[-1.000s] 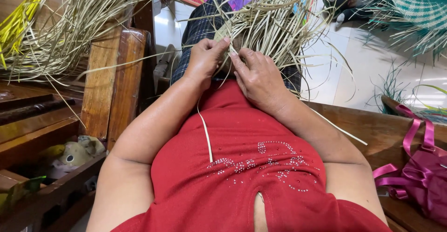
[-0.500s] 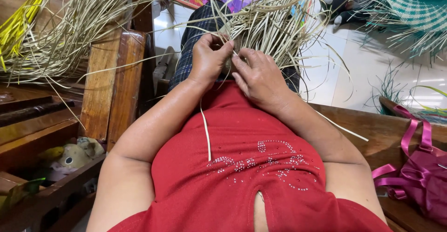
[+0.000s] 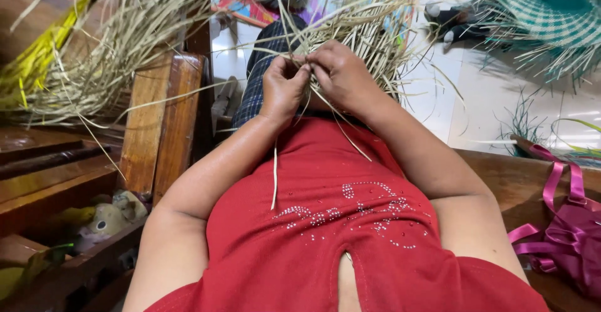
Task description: Weaving dried straw strands to create or repair a cap.
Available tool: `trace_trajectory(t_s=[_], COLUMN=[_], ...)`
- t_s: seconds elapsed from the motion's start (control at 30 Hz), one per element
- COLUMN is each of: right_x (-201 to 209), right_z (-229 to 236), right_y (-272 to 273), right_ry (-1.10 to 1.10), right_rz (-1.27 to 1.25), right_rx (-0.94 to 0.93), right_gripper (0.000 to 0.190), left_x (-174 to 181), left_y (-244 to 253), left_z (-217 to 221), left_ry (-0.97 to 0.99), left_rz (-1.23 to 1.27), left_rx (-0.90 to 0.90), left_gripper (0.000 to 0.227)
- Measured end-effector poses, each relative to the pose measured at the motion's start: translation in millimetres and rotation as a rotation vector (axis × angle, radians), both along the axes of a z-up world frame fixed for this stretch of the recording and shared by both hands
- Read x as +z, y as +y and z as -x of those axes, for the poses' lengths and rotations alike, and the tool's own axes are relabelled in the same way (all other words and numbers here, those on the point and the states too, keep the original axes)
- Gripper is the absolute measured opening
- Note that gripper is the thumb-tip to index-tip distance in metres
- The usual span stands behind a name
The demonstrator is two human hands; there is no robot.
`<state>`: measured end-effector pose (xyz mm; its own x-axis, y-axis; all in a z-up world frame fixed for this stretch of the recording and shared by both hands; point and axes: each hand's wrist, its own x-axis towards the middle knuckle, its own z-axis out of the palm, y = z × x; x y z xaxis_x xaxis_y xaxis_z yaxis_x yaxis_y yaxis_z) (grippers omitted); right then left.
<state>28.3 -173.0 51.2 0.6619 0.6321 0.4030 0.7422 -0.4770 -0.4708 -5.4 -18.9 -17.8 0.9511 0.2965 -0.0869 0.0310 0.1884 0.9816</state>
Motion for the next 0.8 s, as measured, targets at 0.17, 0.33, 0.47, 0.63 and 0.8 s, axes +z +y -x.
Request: trace_trajectory(t_s=[0.17,0.33,0.47,0.63,0.8], right_x=[-3,-2,22,-2,-11], right_z=[-3,-7,-4,-13,-20], right_y=[5,4,8,3,-4], right_ry=[0.149,0.195,0.19,0.305,0.438], right_rz=[-0.124,-0.152,-0.089,-0.087,-0.144], right_rx=[-0.025,0.012,0.043,0.01,0.032], right_gripper=[0.012,0.011,0.008,0.009,0.01], left_x=[-8,16,-17,-3,-12], left_y=[-4,-5,-6,-4,-3], left_z=[-7,-4,-13,-8,-17], left_ry=[0.058,0.086,0.09,0.139,0.178], left_rz=[-0.032,-0.007,-0.001,0.015,0.078], left_rx=[0.003,-0.008,-0.014,-0.054,-0.096], left_gripper=[0.009,0.005,0.005,0.009,0.013])
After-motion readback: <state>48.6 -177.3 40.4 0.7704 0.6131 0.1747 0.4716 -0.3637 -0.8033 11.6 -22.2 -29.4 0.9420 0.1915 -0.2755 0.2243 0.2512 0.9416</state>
